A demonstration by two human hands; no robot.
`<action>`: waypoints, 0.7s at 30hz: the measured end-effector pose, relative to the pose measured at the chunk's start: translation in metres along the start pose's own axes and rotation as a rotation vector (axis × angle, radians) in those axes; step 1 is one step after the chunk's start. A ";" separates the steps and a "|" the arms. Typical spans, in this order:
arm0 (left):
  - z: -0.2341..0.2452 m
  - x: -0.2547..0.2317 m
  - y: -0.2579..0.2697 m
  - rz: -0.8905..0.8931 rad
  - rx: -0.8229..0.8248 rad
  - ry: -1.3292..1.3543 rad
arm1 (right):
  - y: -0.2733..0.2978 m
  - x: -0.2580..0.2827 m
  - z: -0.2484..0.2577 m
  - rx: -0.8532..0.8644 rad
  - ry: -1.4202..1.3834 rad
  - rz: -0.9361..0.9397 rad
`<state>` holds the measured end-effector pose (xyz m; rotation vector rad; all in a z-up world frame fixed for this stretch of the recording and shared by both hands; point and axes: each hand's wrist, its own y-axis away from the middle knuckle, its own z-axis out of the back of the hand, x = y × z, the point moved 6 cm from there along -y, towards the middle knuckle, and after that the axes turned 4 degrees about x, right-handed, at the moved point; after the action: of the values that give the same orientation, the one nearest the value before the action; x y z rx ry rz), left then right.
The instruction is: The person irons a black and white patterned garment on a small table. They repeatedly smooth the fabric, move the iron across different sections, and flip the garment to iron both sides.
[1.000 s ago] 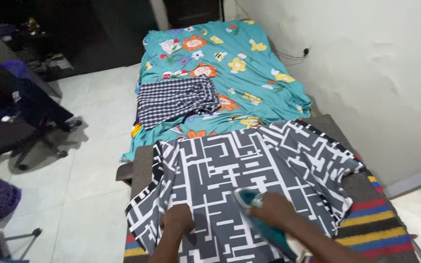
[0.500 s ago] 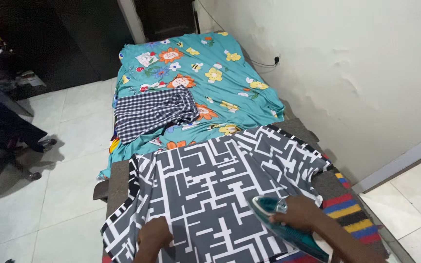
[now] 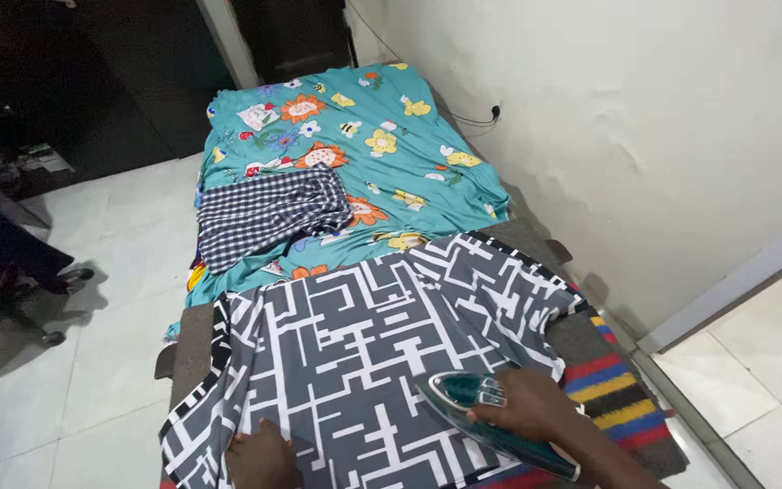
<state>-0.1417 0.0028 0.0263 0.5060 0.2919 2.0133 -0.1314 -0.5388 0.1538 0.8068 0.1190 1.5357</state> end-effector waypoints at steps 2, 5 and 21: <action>-0.003 -0.013 0.009 -0.141 0.006 -0.033 | 0.015 -0.018 0.005 -0.050 -0.128 -0.078; 0.002 -0.047 0.020 -0.334 -0.103 0.080 | 0.038 -0.051 0.023 -0.160 -0.307 -0.201; -0.001 -0.162 0.058 -0.432 0.158 0.152 | 0.090 -0.246 -0.013 -0.876 -0.784 -0.221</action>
<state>-0.1202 -0.1677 0.0127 0.3507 0.6042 1.6157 -0.2346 -0.7714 0.0908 0.5865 -0.9463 0.8269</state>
